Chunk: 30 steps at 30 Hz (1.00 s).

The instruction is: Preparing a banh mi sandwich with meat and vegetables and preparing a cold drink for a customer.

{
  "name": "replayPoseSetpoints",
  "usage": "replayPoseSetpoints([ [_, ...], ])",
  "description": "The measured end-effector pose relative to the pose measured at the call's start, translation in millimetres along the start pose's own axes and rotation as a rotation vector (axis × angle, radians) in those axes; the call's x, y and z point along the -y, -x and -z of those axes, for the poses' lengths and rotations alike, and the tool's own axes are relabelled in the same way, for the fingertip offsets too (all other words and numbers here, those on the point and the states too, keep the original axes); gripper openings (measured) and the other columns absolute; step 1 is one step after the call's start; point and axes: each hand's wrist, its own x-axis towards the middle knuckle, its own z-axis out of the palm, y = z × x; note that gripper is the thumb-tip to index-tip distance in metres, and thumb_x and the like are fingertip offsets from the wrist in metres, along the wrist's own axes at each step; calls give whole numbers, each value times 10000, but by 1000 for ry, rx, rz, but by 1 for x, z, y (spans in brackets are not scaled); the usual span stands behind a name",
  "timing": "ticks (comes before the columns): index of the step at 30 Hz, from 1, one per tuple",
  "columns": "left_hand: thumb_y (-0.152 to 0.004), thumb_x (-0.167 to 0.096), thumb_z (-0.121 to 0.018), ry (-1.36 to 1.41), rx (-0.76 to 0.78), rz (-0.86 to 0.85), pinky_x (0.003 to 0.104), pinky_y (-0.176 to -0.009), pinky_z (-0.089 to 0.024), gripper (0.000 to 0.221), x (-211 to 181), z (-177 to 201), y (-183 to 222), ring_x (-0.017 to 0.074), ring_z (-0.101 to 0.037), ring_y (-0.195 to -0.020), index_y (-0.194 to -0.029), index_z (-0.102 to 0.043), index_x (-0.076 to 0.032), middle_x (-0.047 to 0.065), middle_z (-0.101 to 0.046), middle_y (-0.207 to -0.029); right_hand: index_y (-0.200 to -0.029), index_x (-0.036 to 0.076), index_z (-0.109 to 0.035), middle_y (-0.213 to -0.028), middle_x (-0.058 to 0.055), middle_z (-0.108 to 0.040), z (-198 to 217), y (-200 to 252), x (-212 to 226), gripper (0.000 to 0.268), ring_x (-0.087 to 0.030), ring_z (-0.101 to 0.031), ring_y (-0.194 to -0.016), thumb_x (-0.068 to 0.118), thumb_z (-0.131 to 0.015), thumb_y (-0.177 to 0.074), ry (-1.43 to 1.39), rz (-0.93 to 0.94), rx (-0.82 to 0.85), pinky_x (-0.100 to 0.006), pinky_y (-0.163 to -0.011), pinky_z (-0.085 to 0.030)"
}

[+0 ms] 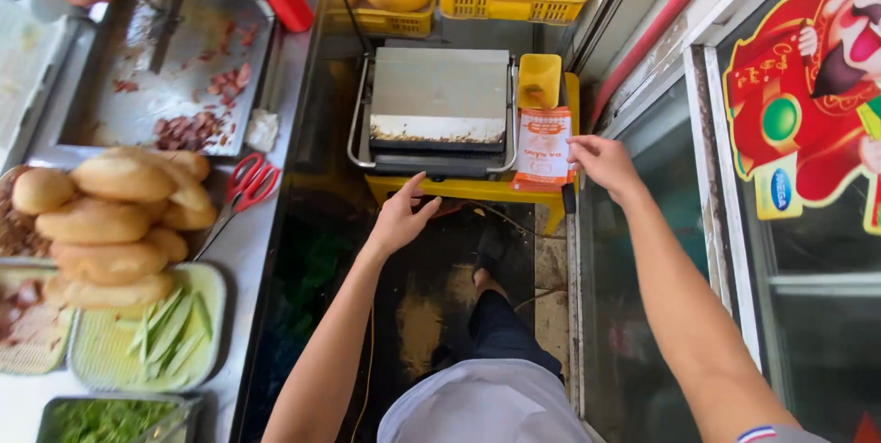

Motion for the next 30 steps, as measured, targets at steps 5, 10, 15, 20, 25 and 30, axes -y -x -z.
replayPoseSetpoints([
  [5, -844, -408, -799, -453, 34, 51, 494, -1087, -404, 858, 42, -13, -113, 381, -463, -1355, -1548, -396, -128, 206, -520, -1468, -1242, 65, -702, -974, -98, -763, -28, -171, -109, 322, -194, -716, -803, 230, -675, -966, 74, -210, -120, -338, -729, -551],
  [10, -760, -426, -849, -905, 308, 316, 604, -1165, -249, 834, 65, -19, -193, 290, -399, -1397, -1457, -461, -181, 108, -525, -1416, -1297, 102, -671, -983, -159, -767, -49, -292, -220, 491, -302, -720, -896, 274, -785, -851, 468, -232, -233, -428, -813, -546],
  [15, -769, -271, -776, -1002, 486, 395, 443, -1006, -483, 290, 110, -34, -235, 285, -672, -1054, -1016, -718, -132, 81, -727, -1008, -1323, 83, -652, -966, -169, -733, -50, -325, -164, 541, -338, -696, -866, 159, -766, -800, 349, -14, -237, -438, -792, -538],
  [20, -712, -182, -747, -967, 597, 475, 430, -936, -512, 162, 106, -37, -251, 326, -711, -851, -866, -767, -135, 128, -737, -822, -1192, 85, -747, -900, -171, -701, -37, -368, -159, 313, -333, -688, -803, 161, -768, -888, 466, 234, -215, -413, -720, -541],
  [25, -684, -165, -740, -936, 594, 496, 419, -915, -519, 172, 99, -36, -260, 345, -708, -816, -851, -774, -144, 156, -734, -798, -1138, 60, -746, -850, -131, -739, -45, -415, -181, 187, -273, -730, -740, 172, -701, -996, 259, 166, -425, -353, -662, -555],
  [30, -695, -177, -721, -934, 597, 497, 416, -911, -518, 151, 101, -38, -262, 353, -705, -799, -831, -774, -139, 171, -727, -780, -1001, 5, -760, -737, -130, -734, -55, -433, -204, 219, -212, -732, -664, 210, -683, -998, 147, -92, -535, -324, -623, -557],
])
